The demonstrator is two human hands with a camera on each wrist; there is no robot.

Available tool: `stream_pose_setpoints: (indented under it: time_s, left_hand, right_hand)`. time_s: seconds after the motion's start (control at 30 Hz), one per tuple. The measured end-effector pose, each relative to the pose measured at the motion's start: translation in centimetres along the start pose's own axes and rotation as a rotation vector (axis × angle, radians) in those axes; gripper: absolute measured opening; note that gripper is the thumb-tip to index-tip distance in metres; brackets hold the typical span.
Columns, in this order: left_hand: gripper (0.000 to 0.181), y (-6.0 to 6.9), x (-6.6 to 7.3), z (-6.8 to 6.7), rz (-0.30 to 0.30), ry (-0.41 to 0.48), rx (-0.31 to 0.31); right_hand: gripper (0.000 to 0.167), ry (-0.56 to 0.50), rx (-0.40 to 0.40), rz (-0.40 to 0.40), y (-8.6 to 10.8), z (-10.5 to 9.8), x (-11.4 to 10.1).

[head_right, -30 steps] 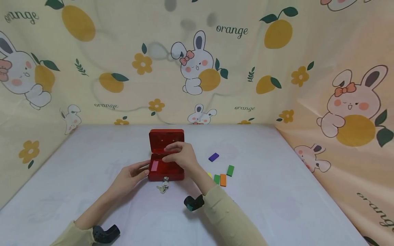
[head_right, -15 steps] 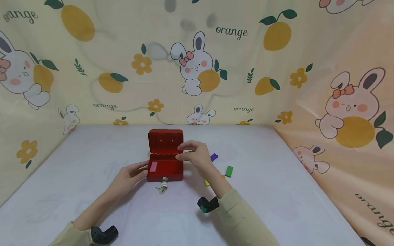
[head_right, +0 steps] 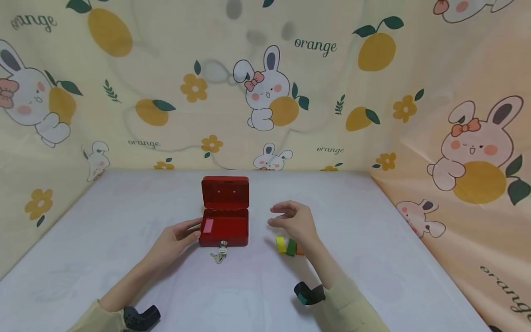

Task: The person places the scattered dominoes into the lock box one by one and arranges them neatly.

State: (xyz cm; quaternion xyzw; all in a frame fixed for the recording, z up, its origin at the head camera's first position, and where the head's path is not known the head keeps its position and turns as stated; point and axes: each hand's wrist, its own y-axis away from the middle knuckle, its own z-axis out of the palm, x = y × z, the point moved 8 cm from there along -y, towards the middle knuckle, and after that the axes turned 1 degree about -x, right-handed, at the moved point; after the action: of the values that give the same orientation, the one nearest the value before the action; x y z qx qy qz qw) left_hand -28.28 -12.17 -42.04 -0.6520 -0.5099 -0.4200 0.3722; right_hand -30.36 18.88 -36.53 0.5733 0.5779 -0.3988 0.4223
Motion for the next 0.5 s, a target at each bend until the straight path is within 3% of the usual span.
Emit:
stream_pose_setpoints:
  time_s: [0.37,0.5]
  left_hand:
    - [0.045,-0.2,0.2,-0.2,0.016,-0.001,0.014]
    - [0.045,-0.1,0.1,-0.2,0.011,0.005,0.009]
  right_hand:
    - [0.044,0.082,0.172,0.016,1.8,-5.7,3.1]
    - [0.048,0.104,0.192,-0.008,2.5,-7.5,4.1]
